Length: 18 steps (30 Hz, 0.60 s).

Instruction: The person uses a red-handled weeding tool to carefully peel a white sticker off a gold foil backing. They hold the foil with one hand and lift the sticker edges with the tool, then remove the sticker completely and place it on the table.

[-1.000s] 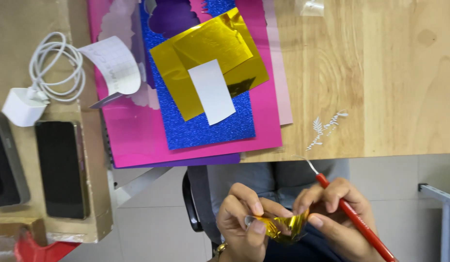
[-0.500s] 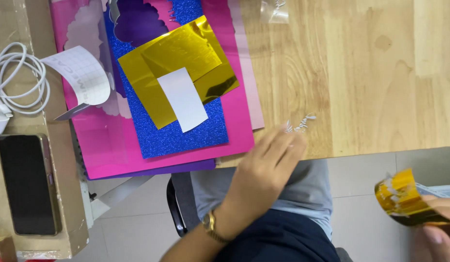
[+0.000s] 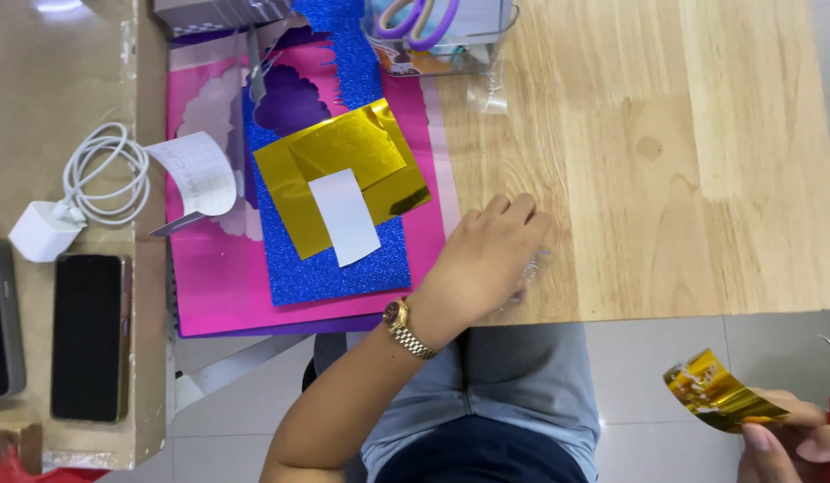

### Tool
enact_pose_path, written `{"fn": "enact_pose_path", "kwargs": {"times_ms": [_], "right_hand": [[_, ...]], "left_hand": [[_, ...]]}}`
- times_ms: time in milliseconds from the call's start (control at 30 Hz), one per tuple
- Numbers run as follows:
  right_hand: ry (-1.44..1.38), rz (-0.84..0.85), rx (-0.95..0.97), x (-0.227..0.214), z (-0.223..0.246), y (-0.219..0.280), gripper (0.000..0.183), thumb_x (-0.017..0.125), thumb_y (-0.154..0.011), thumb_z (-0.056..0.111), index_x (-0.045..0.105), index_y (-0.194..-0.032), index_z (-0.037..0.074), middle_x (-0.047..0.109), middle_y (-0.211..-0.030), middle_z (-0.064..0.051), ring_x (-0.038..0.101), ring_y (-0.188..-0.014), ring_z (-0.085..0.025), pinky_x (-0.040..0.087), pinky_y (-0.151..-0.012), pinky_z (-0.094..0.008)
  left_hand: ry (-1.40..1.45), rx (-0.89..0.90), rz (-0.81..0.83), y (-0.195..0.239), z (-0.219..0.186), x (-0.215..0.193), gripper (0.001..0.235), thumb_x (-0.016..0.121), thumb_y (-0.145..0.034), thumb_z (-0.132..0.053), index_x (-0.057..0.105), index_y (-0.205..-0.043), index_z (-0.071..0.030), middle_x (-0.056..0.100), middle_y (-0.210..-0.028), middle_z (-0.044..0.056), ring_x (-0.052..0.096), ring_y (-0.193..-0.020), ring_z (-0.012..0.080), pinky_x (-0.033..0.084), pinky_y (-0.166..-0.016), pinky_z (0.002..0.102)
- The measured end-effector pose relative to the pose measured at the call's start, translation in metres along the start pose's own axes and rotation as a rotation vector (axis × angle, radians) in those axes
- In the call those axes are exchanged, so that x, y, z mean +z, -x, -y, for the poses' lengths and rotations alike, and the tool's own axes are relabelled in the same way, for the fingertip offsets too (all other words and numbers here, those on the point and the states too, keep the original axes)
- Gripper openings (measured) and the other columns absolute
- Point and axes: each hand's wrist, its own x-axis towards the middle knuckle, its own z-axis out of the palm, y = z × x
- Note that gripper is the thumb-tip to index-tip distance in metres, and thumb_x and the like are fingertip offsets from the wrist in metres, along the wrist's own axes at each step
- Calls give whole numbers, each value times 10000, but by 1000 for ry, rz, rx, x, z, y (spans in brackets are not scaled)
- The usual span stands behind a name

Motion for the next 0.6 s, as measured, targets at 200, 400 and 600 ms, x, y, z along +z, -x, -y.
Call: {"fn": "enact_pose_path", "kwargs": {"times_ms": [200,400,600], "right_hand": [[55,91,-13,-46,-67,-19,224,550,-1028,27,342,-1066,102,581,-1133,-173,623,-1072,-279,464,-919,-226],[184,122,87,-7,-15,-30,215,553,-989,189,562,-1073,-8,632,-1101,-190,562,-845,-182,357,-777,-204],[441,204,111,-3,-2,-45,269,598,-982,248,676,-1042,-2,658,-876,-84,545,-709,-114,320,-1045,-133]], "left_hand": [[343,-45,75,-3,-5,-6,208,627,-841,-20,451,-941,-66,667,-812,152,650,-706,414,411,-515,566],[431,-72,125,-7,-12,-20,297,644,-855,-96,547,-1132,-138,741,-935,134,706,-893,376,476,-608,531],[391,-4,28,-10,-8,-8,269,578,-899,-85,607,-1162,-129,748,-1055,76,715,-916,357,506,-600,547]]}}
